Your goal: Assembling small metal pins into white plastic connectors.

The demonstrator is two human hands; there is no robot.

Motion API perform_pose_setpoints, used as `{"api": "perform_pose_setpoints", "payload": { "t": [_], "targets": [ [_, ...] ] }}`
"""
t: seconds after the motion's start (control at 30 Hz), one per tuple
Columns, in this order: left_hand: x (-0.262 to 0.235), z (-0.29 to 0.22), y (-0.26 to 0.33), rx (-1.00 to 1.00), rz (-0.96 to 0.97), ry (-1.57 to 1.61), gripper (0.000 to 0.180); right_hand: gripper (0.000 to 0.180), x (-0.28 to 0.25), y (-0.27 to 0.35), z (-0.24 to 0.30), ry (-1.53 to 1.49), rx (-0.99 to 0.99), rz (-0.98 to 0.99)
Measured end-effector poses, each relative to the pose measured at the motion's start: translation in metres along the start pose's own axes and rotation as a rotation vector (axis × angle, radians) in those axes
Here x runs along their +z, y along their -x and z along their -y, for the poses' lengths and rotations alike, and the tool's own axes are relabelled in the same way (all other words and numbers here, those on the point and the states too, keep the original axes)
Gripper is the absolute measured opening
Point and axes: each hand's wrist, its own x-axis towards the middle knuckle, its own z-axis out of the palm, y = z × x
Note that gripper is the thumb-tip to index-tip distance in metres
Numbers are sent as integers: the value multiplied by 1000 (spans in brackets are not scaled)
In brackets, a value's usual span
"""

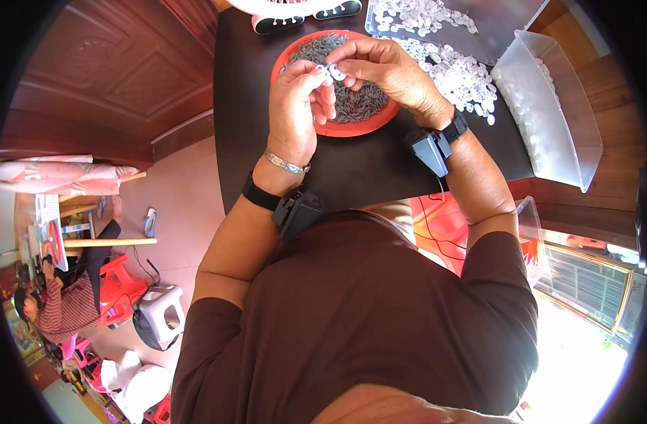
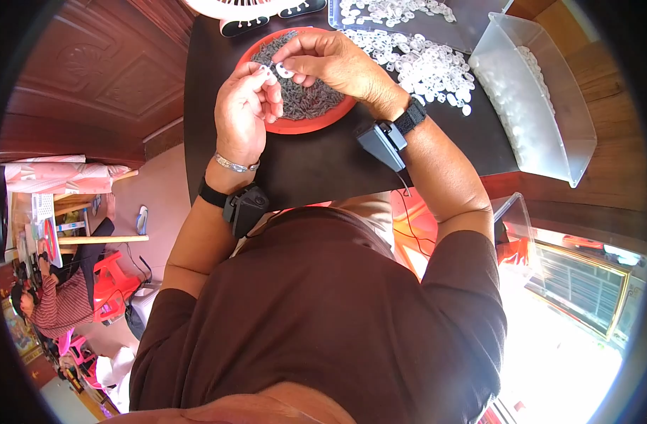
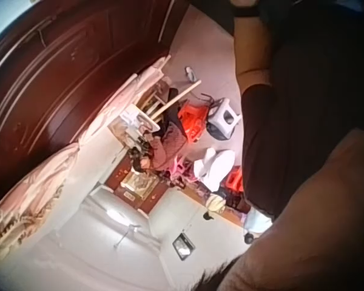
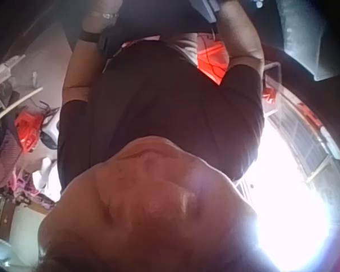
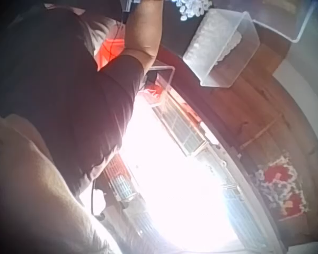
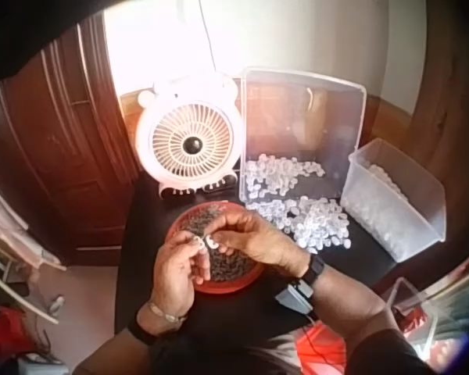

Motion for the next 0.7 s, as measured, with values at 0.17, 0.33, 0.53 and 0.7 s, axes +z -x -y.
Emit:
{"api": "perform_pose_setpoints", "payload": {
  "t": [0.17, 0.33, 0.53, 0.7],
  "targets": [
    [0, 0, -1, -10, 16, -9, 15, 18, 0, 0, -4, 1, 18, 29],
    [-2, -2, 0, -8, 48, -21, 14, 16, 1, -1, -5, 14, -24, 20],
    [1, -3, 1, -4, 54, -46, 16, 17, -1, -1, -6, 52, -20, 9],
    [2, -3, 1, -4, 52, -58, 16, 17, -2, -3, -10, 41, -28, 20]
  ]
}}
